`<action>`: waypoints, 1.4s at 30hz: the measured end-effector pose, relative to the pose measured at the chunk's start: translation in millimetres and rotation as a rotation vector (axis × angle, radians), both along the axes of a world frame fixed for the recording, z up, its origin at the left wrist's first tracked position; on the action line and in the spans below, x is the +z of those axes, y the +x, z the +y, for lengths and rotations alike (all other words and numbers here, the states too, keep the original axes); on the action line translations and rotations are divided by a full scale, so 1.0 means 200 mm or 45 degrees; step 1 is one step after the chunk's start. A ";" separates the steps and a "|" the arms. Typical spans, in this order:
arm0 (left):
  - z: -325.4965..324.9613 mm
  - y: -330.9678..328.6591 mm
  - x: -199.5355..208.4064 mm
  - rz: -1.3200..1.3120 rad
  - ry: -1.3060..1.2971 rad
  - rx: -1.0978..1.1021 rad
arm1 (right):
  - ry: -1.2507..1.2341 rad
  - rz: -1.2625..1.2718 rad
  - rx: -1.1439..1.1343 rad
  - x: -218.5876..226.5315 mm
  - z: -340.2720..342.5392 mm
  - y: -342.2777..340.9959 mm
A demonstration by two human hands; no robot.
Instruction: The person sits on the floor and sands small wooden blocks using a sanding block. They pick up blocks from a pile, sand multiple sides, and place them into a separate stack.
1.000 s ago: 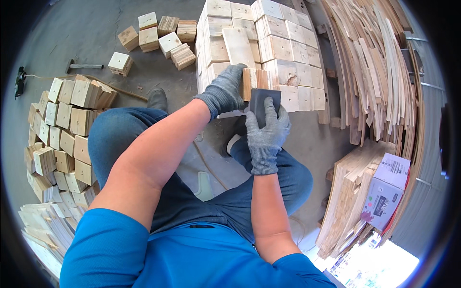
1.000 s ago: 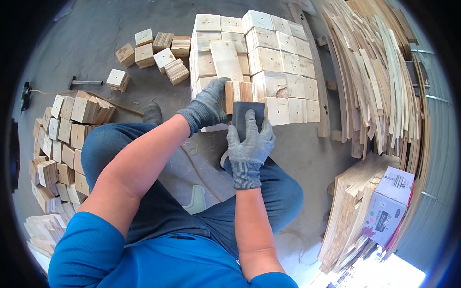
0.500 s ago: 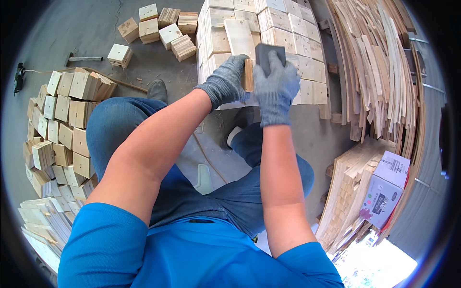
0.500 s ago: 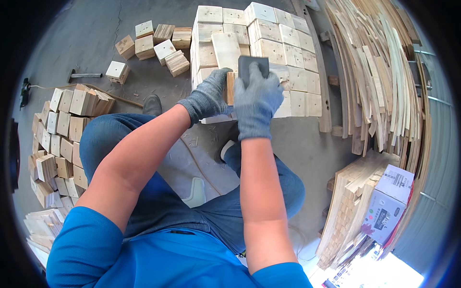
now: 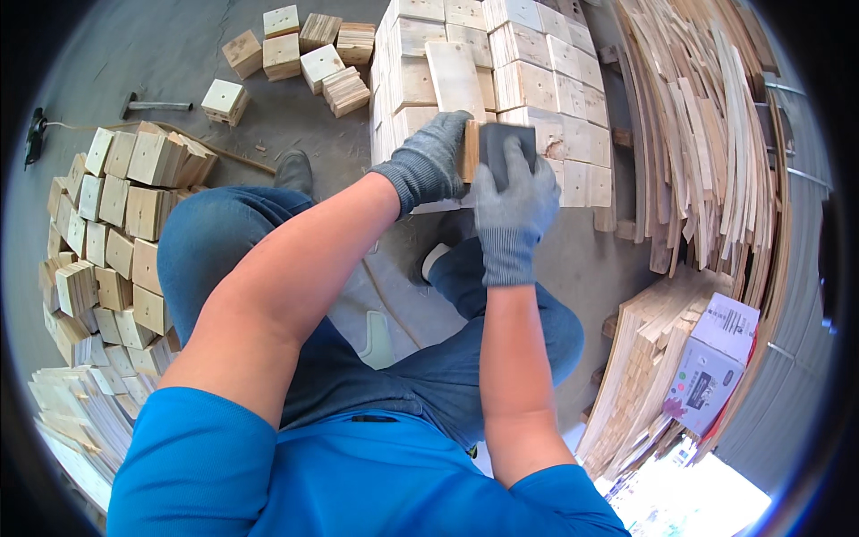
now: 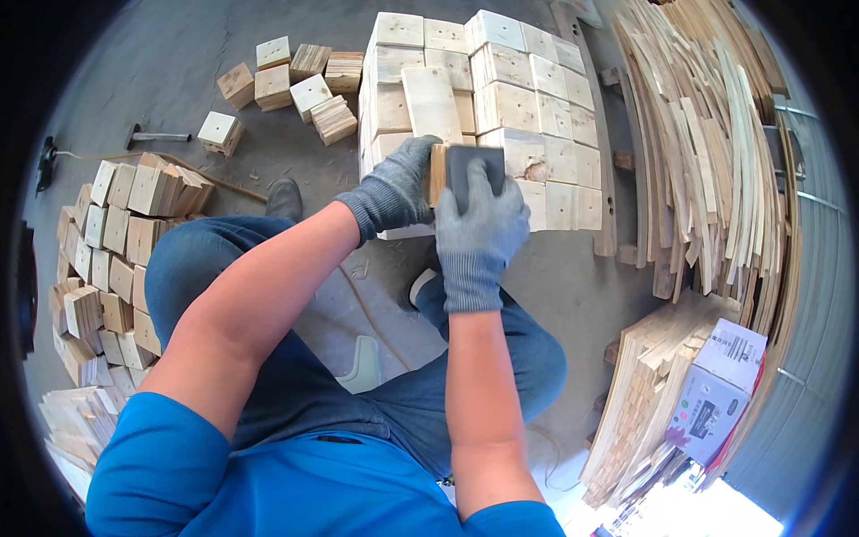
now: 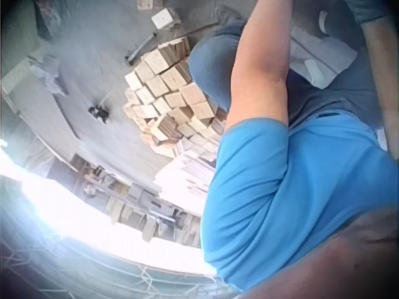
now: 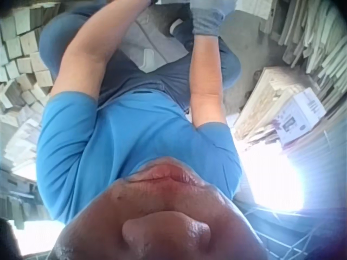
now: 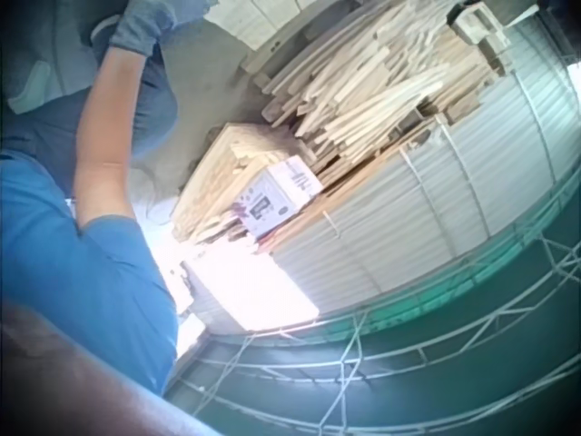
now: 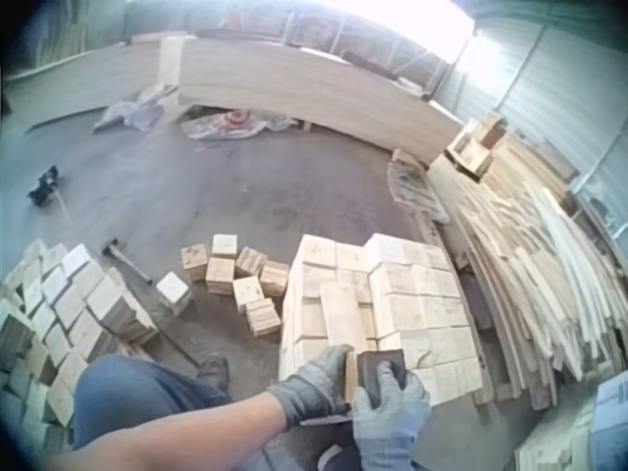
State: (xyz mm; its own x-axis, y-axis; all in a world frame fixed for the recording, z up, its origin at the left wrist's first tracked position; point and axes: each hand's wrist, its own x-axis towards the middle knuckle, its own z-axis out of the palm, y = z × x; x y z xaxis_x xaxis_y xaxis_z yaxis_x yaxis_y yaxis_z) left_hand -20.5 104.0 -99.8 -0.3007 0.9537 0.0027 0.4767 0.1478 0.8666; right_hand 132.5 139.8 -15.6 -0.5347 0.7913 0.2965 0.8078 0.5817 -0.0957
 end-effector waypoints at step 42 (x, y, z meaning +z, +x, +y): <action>0.01 0.02 -0.04 0.012 0.088 -0.018 | -0.242 0.049 0.007 0.06 -0.23 0.28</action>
State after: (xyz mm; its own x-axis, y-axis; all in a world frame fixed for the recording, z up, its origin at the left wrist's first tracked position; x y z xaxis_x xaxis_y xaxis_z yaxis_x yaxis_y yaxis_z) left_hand -16.8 105.6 -107.1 -0.2872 0.9552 0.0717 0.4862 0.0809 0.8701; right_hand 188.5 93.5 -4.0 -0.5302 0.8323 0.1620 0.7984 0.5543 -0.2350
